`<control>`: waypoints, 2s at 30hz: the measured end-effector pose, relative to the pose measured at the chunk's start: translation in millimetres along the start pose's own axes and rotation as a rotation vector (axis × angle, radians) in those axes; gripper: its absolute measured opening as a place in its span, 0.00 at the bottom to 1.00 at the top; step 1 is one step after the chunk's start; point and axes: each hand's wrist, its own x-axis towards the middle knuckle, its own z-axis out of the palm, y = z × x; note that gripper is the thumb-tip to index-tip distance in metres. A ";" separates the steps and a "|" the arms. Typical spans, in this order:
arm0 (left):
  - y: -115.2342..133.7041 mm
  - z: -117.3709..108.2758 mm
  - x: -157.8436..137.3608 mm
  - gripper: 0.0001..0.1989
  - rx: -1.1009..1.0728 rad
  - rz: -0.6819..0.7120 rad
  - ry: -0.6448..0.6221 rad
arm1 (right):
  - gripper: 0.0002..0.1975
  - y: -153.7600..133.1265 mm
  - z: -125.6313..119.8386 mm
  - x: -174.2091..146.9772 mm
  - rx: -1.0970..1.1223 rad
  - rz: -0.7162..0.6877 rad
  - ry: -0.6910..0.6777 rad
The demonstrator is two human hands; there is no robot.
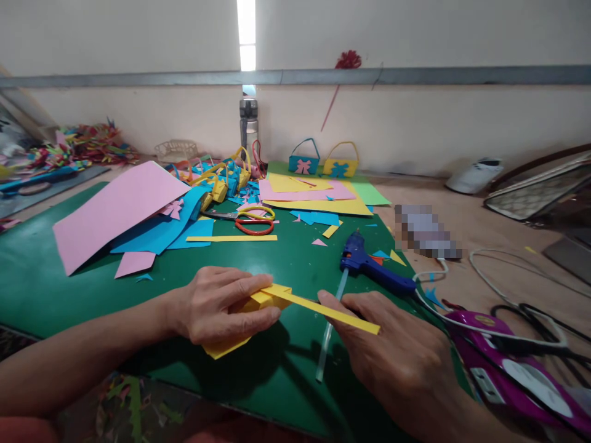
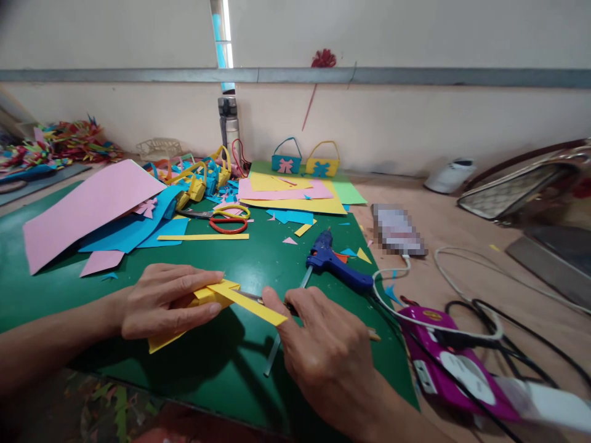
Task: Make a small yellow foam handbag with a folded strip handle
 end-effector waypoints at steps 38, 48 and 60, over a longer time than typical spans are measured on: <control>6.9 -2.9 17.7 0.07 0.088 -0.009 -0.020 | 0.15 -5.2 -16.0 -1.5 -0.163 -0.196 0.010; 4.2 -3.7 14.7 0.08 0.024 -0.001 -0.036 | 0.17 1.3 -11.0 -10.4 -0.258 -0.324 0.031; 4.9 -4.1 12.5 0.10 0.006 -0.016 -0.068 | 0.12 2.3 -15.5 2.4 -0.354 -0.306 0.026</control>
